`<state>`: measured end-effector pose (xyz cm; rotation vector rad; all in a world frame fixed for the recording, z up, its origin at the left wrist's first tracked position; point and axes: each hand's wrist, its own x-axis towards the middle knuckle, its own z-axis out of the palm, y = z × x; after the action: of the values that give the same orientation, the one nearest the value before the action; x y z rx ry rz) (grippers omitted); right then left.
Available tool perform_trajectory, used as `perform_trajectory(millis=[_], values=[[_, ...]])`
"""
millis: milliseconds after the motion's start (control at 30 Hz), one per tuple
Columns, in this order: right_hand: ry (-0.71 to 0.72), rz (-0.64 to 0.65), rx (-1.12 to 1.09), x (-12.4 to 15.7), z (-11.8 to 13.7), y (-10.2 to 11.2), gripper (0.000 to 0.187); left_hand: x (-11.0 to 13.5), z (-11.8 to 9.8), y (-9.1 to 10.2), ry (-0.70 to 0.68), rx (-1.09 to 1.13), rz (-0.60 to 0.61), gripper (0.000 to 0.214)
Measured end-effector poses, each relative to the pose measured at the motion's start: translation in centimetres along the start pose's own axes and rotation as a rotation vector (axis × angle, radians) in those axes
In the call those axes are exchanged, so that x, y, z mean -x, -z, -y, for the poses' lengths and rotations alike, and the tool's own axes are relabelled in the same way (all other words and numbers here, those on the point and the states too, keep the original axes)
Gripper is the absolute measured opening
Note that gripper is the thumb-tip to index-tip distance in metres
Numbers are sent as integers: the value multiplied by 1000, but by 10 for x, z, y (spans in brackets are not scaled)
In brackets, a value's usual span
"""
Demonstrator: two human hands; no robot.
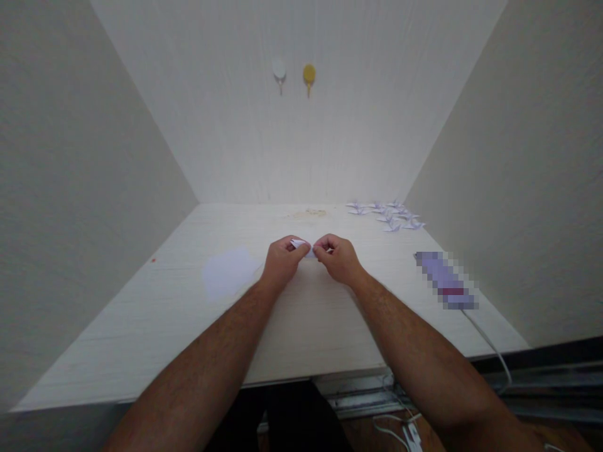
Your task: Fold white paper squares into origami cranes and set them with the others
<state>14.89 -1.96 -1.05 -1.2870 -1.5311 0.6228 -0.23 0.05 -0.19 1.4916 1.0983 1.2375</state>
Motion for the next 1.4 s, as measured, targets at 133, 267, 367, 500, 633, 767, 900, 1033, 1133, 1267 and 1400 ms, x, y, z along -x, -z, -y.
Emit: perform_trajectory(millis=[133, 267, 367, 500, 633, 767, 900, 1033, 1133, 1267, 1400], values=[[-6, 42, 9, 0, 1, 3, 14, -2, 4, 2, 47, 65, 95, 16], [-25, 78, 33, 0, 4, 7, 13, -2, 4, 3, 80, 47, 137, 17], [-29, 81, 42, -1, 3, 7, 14, -1, 2, 3, 67, 3, 98, 13], [-41, 74, 45, -1, 2, 5, 14, -2, 4, 4, 39, -21, 64, 13], [-14, 71, 50, -1, 4, 4, 13, -3, 9, 4, 41, 21, 50, 11], [-2, 67, 75, -1, 5, 6, 12, -4, 9, 2, 107, 136, 68, 13], [-12, 83, 58, -2, 4, 9, 13, -4, 9, 2, 123, 131, 66, 17], [-27, 100, 42, -2, 4, 9, 12, -3, 11, 1, 86, 165, 37, 15], [-49, 104, 15, -3, 3, 8, 11, -3, 10, 0, 85, 183, 51, 16], [-139, 95, -154, -5, -1, 7, 11, -5, 5, 4, 203, 357, 131, 31], [-312, 161, -473, -6, -1, 6, 14, -7, 1, 10, 296, 565, 291, 36]])
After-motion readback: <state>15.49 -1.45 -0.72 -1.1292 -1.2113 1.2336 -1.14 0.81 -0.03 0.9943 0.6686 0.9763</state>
